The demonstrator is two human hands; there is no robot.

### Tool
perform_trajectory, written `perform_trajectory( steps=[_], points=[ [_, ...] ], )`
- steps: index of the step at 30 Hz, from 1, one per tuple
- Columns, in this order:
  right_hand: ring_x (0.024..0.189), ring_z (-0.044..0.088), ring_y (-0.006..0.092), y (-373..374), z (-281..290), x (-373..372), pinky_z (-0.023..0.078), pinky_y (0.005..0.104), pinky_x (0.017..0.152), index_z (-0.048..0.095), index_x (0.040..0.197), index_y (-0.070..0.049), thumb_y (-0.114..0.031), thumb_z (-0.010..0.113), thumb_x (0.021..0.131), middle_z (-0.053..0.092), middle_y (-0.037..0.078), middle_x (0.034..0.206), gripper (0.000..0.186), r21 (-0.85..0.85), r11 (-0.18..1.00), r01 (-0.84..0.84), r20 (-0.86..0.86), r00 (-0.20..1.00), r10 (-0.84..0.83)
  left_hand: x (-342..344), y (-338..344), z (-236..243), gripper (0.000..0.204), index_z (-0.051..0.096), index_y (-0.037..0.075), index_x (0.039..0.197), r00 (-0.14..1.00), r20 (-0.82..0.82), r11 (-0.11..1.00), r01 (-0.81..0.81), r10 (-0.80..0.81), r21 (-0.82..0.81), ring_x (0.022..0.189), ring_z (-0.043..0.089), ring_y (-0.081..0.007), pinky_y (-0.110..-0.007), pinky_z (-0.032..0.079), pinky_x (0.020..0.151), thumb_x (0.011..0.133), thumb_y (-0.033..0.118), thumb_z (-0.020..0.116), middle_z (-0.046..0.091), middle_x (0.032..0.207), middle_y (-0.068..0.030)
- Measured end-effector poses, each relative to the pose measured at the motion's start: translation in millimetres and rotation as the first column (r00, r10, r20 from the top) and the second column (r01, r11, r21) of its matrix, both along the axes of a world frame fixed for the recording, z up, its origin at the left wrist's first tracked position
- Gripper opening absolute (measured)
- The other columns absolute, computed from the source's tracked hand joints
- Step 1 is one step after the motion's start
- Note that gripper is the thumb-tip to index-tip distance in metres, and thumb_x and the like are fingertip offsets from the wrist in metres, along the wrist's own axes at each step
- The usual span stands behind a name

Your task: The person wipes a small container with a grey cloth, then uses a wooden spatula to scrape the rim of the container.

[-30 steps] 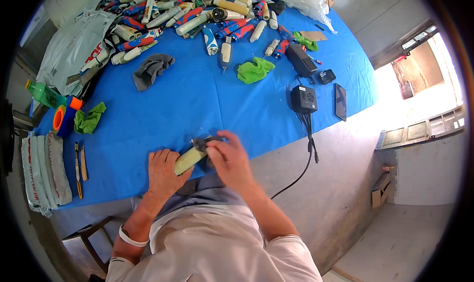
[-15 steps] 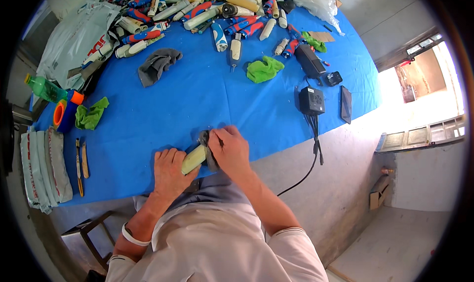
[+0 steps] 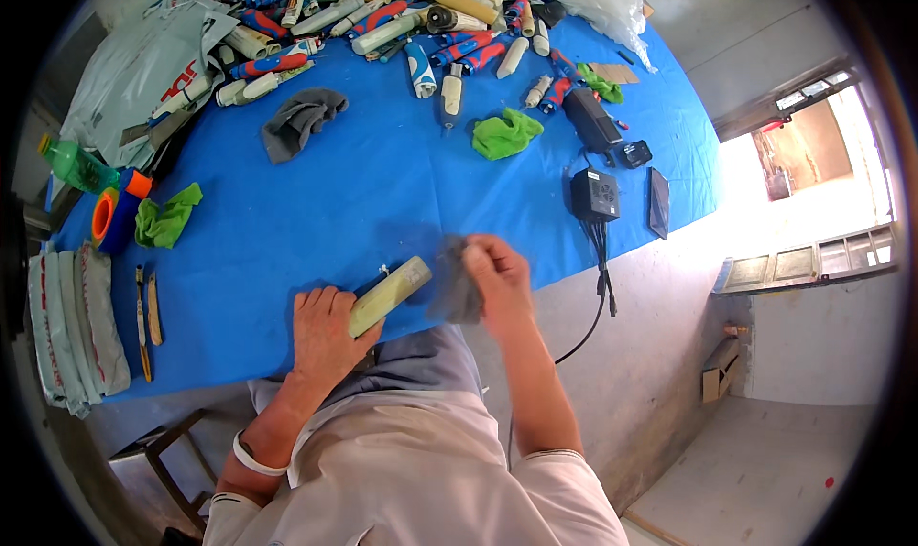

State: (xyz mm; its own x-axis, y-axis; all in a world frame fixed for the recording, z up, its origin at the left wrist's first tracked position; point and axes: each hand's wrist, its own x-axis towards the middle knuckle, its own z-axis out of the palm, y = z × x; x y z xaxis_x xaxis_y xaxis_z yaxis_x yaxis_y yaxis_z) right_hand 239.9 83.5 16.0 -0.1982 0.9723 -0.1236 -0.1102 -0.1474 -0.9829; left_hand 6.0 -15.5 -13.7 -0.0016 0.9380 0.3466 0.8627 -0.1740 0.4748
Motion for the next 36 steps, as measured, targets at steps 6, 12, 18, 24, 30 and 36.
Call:
perform_trajectory(
  steps=[6,12,18,24,30,36],
  points=[
    [0.085,0.07,0.0292,-17,2,-58,0.055,0.038,0.073,0.071,0.119,-0.011,-0.034,0.067,0.098,0.068,0.015,0.11,0.031,0.421,0.86,-0.289,0.773,0.609,-0.174,1,-1,2,0.036,0.059,0.009,0.086,1.0,-0.006,0.999,-0.005,0.004,-0.041,0.08,0.055,-0.0286,-0.043,0.039,0.076,0.069,0.028,0.083,0.057,0.084,-0.0079],
    [0.082,0.068,0.034,-15,-3,-62,0.054,0.0418,0.068,0.073,0.112,-0.012,-0.034,0.067,0.097,0.067,0.015,0.106,0.028,0.394,0.868,-0.301,0.777,0.613,-0.14,-1,-3,1,0.038,0.058,0.009,0.088,1.0,-0.002,0.999,-0.002,0.002,-0.045,0.08,0.055,-0.0288,-0.043,0.039,0.075,0.067,0.028,0.084,0.057,0.084,-0.0078],
    [0.074,0.065,0.0332,-1,-15,-59,0.053,0.0404,0.065,0.073,0.096,-0.003,-0.023,0.064,0.097,0.068,0.016,0.083,0.023,0.502,0.806,-0.316,0.788,0.55,-0.276,0,0,3,0.036,0.057,0.009,0.086,1.0,0.006,1.0,0.001,-0.001,-0.017,0.077,0.055,-0.0278,-0.042,0.039,0.073,0.069,0.026,0.084,0.056,0.081,-0.0066],
    [0.07,0.062,0.0223,31,-30,1,0.051,0.0336,0.067,0.071,0.1,-0.001,-0.027,0.06,0.104,0.068,0.013,0.082,0.029,0.52,0.851,0.064,0.601,0.681,-0.419,1,0,2,0.036,0.057,0.009,0.086,1.0,0.003,1.0,0.006,-0.006,-0.009,0.078,0.055,-0.0278,-0.042,0.038,0.073,0.071,0.029,0.084,0.057,0.082,-0.0071],
    [0.078,0.065,0.0207,5,3,-19,0.051,0.0293,0.074,0.073,0.103,-0.003,-0.017,0.064,0.1,0.069,0.01,0.097,0.017,0.558,0.83,0.025,0.479,0.807,-0.346,1,0,0,0.037,0.058,0.008,0.086,1.0,-0.013,1.0,-0.007,0.007,0.001,0.078,0.055,-0.0285,-0.043,0.039,0.074,0.071,0.031,0.084,0.057,0.081,-0.0083],
    [0.111,0.061,0.0377,-15,0,-70,0.047,0.0486,0.095,0.073,0.097,-0.007,-0.016,0.067,0.093,0.069,0.013,0.111,0.012,0.621,0.713,-0.325,0.68,0.676,-0.285,1,-2,1,0.036,0.059,0.008,0.087,0.999,-0.032,1.0,-0.025,0.024,-0.012,0.078,0.055,-0.029,-0.043,0.039,0.074,0.069,0.028,0.084,0.058,0.082,-0.0085]
  ],
)
